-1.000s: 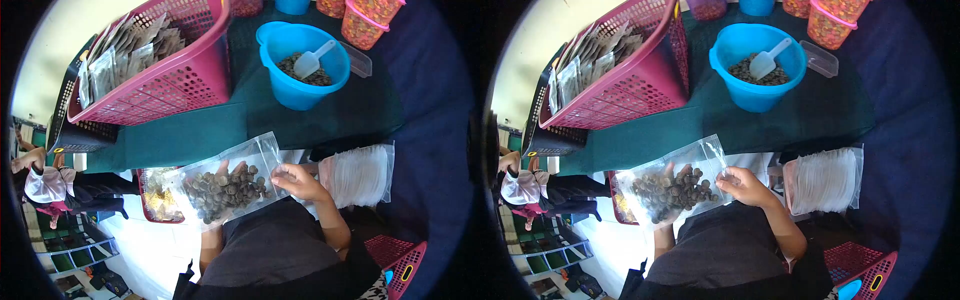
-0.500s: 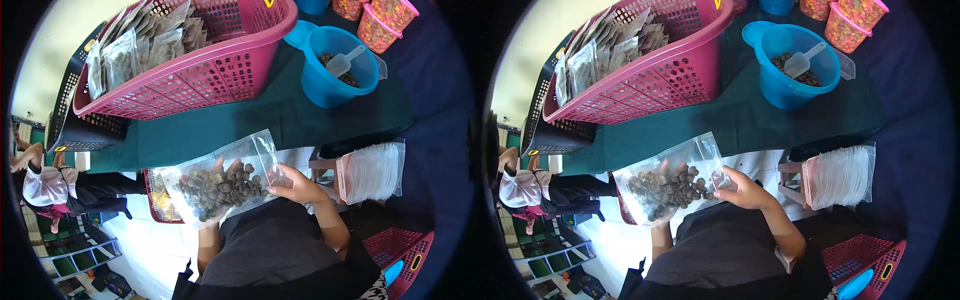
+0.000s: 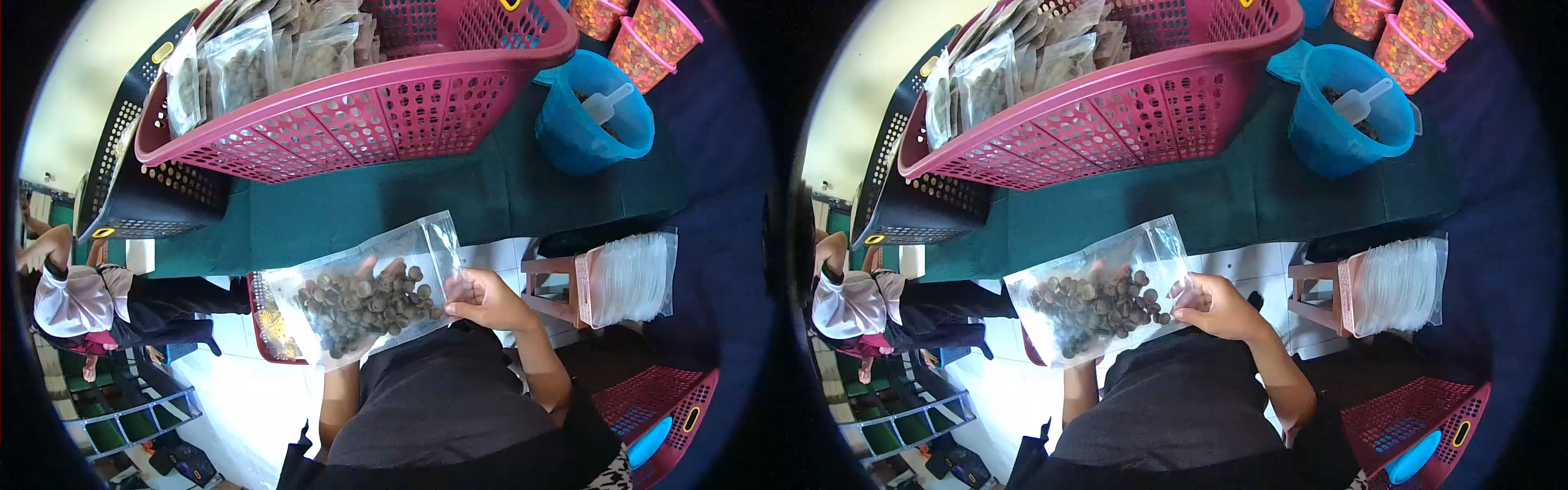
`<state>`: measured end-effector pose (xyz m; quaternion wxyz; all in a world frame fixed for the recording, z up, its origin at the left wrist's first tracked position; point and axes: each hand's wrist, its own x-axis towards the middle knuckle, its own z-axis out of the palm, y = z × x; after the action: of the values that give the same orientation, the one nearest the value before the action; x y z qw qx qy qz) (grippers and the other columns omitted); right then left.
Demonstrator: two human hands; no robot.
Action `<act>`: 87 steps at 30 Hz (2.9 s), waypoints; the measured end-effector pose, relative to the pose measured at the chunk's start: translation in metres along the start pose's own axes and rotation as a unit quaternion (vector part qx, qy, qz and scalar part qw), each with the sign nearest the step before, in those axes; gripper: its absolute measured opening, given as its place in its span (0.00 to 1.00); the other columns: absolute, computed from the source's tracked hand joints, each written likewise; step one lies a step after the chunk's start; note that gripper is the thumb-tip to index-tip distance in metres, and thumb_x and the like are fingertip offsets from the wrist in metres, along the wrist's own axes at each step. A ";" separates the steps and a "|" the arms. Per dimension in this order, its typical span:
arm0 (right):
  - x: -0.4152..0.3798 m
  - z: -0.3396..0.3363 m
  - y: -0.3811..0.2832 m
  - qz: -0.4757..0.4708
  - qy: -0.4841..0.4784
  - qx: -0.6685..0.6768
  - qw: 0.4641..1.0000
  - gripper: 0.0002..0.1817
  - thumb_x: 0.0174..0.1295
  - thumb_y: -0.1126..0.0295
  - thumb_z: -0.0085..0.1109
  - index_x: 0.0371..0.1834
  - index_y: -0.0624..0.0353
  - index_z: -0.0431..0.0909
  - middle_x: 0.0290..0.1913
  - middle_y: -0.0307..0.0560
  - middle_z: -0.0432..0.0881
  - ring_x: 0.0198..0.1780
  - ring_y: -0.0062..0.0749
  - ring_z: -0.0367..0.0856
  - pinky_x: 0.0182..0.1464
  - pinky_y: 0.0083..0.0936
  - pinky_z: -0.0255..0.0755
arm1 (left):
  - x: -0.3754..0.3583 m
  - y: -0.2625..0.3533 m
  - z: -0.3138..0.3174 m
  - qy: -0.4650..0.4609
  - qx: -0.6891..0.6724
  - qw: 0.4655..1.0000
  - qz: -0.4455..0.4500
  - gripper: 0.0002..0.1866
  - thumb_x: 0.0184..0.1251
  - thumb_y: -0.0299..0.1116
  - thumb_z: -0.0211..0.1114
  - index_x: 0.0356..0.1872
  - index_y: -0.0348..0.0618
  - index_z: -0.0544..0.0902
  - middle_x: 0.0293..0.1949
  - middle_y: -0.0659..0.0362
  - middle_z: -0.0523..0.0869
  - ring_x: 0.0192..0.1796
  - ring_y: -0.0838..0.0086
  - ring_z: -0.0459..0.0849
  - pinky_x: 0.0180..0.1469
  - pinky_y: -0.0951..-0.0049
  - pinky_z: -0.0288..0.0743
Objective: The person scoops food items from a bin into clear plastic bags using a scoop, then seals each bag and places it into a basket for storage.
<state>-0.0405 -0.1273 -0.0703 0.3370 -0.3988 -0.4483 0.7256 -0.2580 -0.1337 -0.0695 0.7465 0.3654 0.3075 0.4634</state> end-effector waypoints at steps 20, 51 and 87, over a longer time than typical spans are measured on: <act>-0.016 -0.011 -0.011 0.011 0.088 -0.014 0.996 0.06 0.54 0.75 0.56 0.30 0.68 0.74 0.24 0.42 0.78 0.27 0.21 0.77 0.31 0.17 0.73 | 0.021 -0.009 0.010 -0.146 -0.425 0.881 -0.148 0.44 0.54 0.69 0.33 0.64 0.44 0.49 0.65 0.45 0.44 0.66 0.53 0.44 0.62 0.44 0.39; -0.027 -0.123 -0.039 -0.051 0.054 0.010 0.997 0.19 0.63 0.54 0.39 0.26 0.57 0.71 0.15 0.35 0.70 0.15 0.18 0.68 0.17 0.16 0.61 | 0.005 -0.042 0.129 0.218 -0.274 0.922 0.164 0.36 0.55 0.55 0.51 0.56 0.35 0.62 0.55 0.43 0.67 0.55 0.54 0.68 0.57 0.55 0.60; 0.120 -0.091 -0.314 -0.202 0.038 0.177 0.962 0.14 0.62 0.71 0.37 0.50 0.58 0.63 0.44 0.44 0.73 0.48 0.35 0.73 0.49 0.37 0.69 | 0.084 0.105 0.014 0.287 0.094 0.878 0.372 0.37 0.52 0.56 0.53 0.58 0.42 0.58 0.58 0.51 0.61 0.57 0.63 0.66 0.57 0.60 0.57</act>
<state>0.0263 0.1255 0.1599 0.5587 -0.2615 -0.3703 0.6946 -0.2638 -0.0284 0.0146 0.3602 0.3723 0.3919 0.7603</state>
